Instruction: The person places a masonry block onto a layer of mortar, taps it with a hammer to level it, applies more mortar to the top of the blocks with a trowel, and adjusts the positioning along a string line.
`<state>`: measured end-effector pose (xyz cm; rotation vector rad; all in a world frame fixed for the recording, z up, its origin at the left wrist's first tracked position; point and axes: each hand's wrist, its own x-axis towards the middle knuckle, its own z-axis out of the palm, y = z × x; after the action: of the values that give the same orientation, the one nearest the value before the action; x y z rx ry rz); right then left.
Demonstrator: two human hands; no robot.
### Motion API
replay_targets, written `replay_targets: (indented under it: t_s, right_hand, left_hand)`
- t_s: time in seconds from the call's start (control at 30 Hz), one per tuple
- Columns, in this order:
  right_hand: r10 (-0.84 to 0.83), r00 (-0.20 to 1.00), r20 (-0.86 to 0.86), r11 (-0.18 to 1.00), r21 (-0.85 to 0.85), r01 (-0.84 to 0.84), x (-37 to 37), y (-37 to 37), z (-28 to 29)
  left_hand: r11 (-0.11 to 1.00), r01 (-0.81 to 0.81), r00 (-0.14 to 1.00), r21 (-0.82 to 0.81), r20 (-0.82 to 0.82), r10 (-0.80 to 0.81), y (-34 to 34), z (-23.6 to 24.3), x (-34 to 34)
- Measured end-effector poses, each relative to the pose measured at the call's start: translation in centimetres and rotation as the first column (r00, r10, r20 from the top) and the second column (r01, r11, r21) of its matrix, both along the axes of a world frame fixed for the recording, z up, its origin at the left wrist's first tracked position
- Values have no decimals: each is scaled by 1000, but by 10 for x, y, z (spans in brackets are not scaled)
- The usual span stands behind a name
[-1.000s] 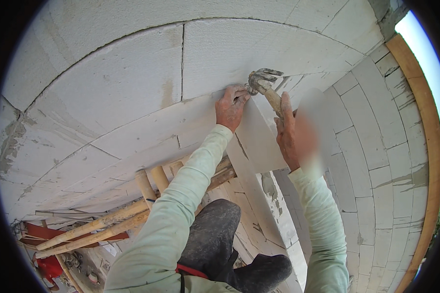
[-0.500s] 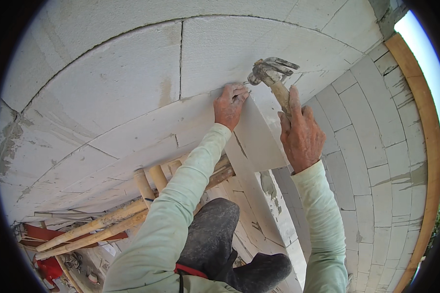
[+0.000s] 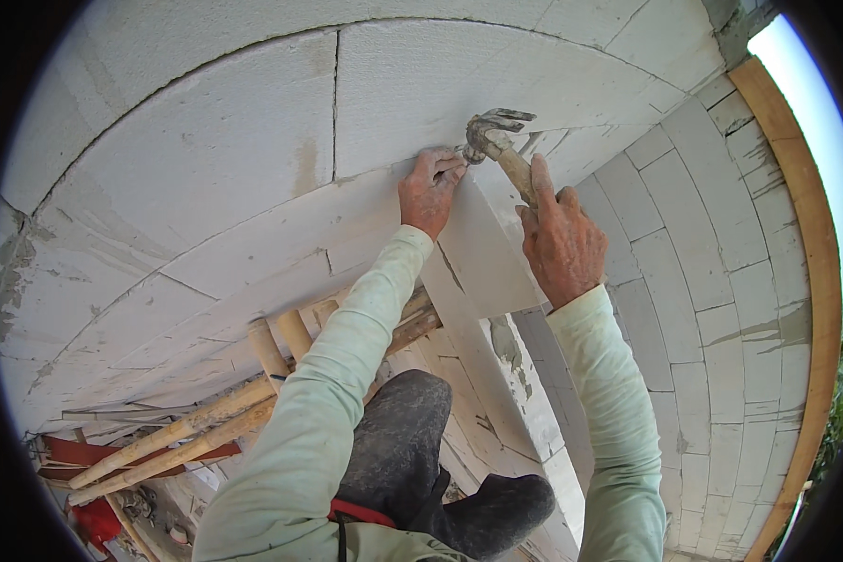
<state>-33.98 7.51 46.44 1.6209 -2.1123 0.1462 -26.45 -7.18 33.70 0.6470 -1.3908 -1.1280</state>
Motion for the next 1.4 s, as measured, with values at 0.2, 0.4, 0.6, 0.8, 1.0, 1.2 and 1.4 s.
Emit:
replay_targets:
  t_s: [0.2,0.4,0.6,0.8,1.0,1.2,1.4]
  right_hand:
    - [-39,999,-7,998,52,39,-2,2,-1]
    - [-3,1000,30,992,-129,7,-6,35,22]
    - [77,917,391,934,-351,72,10,111,32]
    - [6,811,586,905,-347,245,63,213,5]
    - [-143,702,697,887,-225,404,108,308,-49]
    - [-244,517,820,847,-79,525,149,350,-61]
    - [-279,456,845,816,-42,577,165,374,-82]
  left_hand:
    - [1000,18,1000,8,-10,-18,-5,-6,-4]
    - [1000,15,998,-18,55,-14,-6,-2,-1]
    - [998,-13,993,-62,117,20,-4,3,2]
    - [996,6,996,-89,88,1,-6,-1,-1]
    - [992,124,992,-4,-25,-124,-2,1,-3]
    - [987,106,991,-117,93,-95,3,7,0]
    - [987,110,977,-119,197,-85,12,3,-6]
